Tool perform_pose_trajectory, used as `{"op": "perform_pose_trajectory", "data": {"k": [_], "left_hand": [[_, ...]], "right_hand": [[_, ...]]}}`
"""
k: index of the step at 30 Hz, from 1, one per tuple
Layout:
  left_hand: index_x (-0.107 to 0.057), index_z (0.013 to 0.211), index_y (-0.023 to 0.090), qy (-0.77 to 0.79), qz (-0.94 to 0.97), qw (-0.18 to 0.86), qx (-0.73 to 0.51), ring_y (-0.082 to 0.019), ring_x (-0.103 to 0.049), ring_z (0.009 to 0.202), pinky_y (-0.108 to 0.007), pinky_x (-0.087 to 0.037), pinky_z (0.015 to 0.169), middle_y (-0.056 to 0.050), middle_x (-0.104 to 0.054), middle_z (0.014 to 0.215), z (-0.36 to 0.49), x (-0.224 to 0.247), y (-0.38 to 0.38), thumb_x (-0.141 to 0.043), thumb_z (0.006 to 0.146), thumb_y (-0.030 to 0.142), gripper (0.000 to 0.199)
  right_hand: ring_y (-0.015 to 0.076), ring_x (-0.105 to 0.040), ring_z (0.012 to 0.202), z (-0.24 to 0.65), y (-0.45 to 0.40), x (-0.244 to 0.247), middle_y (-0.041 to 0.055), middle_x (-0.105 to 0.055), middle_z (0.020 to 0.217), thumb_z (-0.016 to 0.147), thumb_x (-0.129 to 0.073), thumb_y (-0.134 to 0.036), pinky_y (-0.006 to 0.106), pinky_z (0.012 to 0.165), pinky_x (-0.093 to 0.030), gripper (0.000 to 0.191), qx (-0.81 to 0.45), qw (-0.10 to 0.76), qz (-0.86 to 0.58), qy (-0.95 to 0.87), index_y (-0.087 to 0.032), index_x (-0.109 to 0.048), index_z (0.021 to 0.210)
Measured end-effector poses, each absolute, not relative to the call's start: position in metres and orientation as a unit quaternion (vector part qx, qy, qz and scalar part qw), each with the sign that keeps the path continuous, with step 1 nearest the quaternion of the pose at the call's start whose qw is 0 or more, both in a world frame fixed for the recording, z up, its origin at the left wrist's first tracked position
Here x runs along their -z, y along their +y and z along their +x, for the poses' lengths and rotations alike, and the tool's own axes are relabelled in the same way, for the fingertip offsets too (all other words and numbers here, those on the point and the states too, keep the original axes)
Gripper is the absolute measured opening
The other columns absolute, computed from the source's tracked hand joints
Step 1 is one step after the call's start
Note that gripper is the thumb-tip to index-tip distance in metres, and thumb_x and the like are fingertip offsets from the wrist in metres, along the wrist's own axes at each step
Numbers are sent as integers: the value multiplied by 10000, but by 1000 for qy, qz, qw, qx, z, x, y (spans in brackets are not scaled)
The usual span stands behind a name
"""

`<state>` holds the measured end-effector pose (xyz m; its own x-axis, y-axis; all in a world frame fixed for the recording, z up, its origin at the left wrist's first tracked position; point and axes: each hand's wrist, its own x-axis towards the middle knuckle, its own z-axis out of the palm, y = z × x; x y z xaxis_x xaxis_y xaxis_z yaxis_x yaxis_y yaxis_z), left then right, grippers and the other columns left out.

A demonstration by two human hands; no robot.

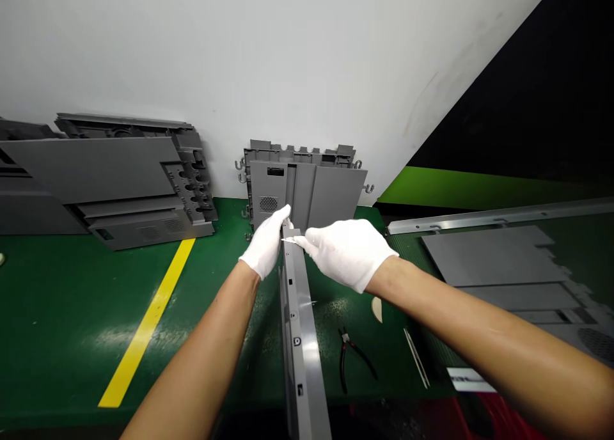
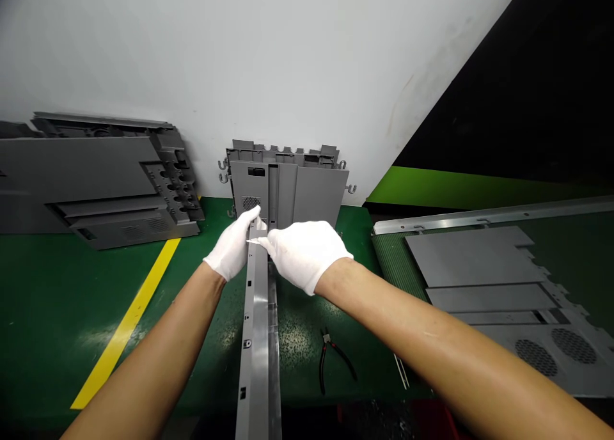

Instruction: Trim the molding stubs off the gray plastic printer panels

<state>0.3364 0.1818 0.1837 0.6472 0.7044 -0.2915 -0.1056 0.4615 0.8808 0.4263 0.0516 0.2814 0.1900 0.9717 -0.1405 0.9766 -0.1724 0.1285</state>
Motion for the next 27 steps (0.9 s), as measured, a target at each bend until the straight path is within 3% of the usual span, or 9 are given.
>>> {"op": "perform_pose_trajectory", "data": {"k": [7, 21, 24, 27], "left_hand": [[-515, 681, 187, 324, 451, 796, -239, -110, -472, 549, -249, -395, 522, 15, -494, 646, 338, -182, 181, -693, 799, 575, 443], [-521, 701, 192, 347, 443, 794, -229, -120, -490, 555, -265, -399, 530, 4, -512, 676, 339, -185, 181, -704, 784, 580, 437], [-514, 694, 193, 357, 435, 795, -225, -118, -480, 548, -270, -392, 541, 8, -504, 669, 337, -187, 181, -697, 784, 589, 446], [-486, 669, 192, 326, 460, 790, -239, -112, -466, 565, -266, -399, 580, 18, -487, 655, 334, -190, 179, -684, 797, 600, 471]], "right_hand": [[255, -689, 683, 426, 48, -280, 76, -697, 709, 1025, -135, -589, 361, 632, -480, 680, 11, 102, 771, 628, -224, -705, 955], [222, -636, 602, 427, 37, -274, 53, -680, 696, 1026, -177, -582, 313, 565, -389, 630, 17, 68, 746, 662, -259, -710, 936], [192, -588, 579, 431, 30, -267, 30, -643, 662, 1009, -262, -622, 300, 557, -358, 586, 34, -5, 739, 673, -253, -692, 857], [153, -539, 585, 440, 21, -263, 11, -601, 654, 1016, -297, -598, 283, 595, -390, 556, 92, -188, 757, 619, -228, -628, 765]]}}
